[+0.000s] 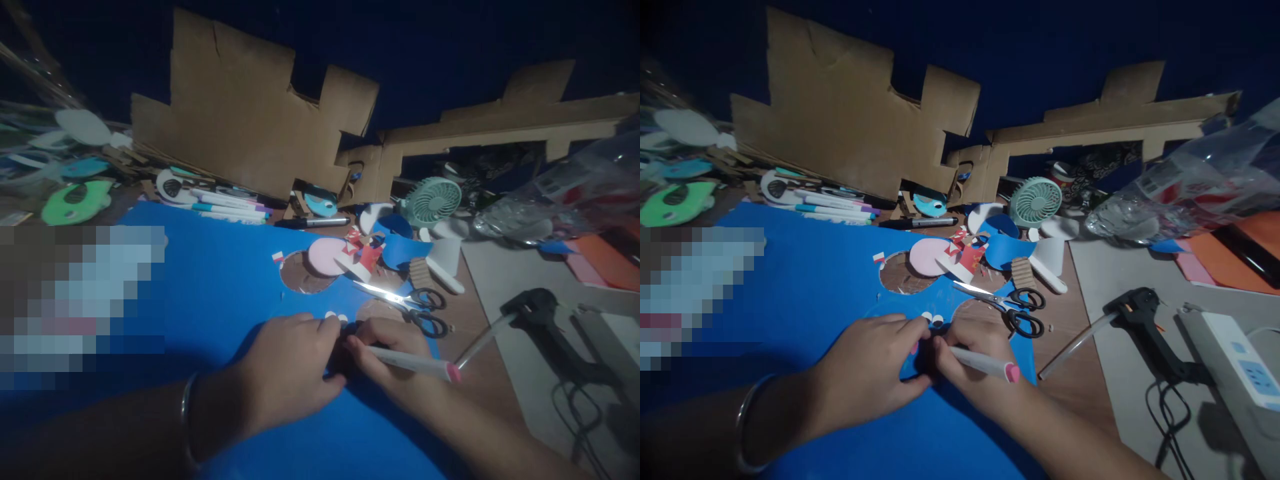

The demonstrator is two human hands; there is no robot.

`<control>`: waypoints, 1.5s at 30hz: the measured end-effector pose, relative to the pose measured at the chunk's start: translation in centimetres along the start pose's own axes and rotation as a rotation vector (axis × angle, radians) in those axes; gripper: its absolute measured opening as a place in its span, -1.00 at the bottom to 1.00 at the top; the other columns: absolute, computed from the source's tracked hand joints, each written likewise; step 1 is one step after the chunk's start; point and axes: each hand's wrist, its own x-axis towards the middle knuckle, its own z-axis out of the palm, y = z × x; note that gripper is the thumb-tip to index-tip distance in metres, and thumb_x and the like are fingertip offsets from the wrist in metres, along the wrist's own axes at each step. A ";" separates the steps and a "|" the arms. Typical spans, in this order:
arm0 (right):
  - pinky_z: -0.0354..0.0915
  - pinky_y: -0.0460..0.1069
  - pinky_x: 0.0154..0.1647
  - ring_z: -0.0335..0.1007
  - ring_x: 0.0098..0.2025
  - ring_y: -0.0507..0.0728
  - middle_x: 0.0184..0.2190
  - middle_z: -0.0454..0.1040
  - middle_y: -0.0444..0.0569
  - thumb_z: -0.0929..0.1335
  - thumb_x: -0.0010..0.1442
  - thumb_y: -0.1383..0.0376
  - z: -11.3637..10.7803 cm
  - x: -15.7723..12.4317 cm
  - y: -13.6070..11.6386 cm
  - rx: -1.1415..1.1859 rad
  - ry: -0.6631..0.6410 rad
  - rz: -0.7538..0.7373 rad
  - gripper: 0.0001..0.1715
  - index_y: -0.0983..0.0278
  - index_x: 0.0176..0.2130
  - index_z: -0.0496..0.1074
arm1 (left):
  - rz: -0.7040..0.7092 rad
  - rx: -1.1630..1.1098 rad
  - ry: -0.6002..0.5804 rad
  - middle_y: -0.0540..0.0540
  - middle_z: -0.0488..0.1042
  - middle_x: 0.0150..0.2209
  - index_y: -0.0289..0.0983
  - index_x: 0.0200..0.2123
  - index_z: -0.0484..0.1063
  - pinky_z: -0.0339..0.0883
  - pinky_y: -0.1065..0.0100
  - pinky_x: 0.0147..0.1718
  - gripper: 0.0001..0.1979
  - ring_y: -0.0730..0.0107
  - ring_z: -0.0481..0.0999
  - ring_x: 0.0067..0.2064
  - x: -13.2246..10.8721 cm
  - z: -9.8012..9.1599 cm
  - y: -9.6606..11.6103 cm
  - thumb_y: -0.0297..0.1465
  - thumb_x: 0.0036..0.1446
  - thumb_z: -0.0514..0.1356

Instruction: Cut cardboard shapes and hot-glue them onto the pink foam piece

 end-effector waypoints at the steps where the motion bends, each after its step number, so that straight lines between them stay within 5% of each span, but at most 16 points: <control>1: 0.12 -0.06 -0.51 0.18 -0.56 0.02 -0.68 0.26 -0.14 0.28 0.10 0.32 0.0 0.0 0.0 0.008 0.003 -0.004 -0.67 0.26 -0.66 0.25 | 0.006 0.001 0.007 -0.05 0.44 -0.43 -0.20 -0.30 0.29 0.12 0.32 -0.51 -0.75 0.19 0.46 -0.36 0.0 0.0 0.0 -0.21 -0.04 0.16; 33: 0.05 -0.11 -0.56 0.15 -0.59 -0.02 -0.68 0.24 -0.19 0.29 0.03 0.42 -0.1 -0.3 0.8 0.256 -0.152 -0.001 -0.71 0.27 -0.66 0.18 | 0.061 0.047 -0.013 -0.03 0.46 -0.41 -0.20 -0.27 0.27 0.16 0.30 -0.51 -0.78 0.14 0.48 -0.34 0.0 0.0 -0.4 -0.27 0.00 0.17; 45: 0.02 -0.09 -0.56 0.07 -0.59 -0.02 -0.71 0.13 -0.20 0.27 -0.02 0.39 -0.5 0.1 0.2 0.154 -0.156 0.048 -0.65 0.27 -0.73 0.10 | 0.037 0.060 -0.035 -0.02 0.47 -0.41 -0.19 -0.28 0.29 0.07 0.34 -0.54 -0.75 0.18 0.48 -0.35 0.1 -0.2 -0.4 -0.22 0.00 0.18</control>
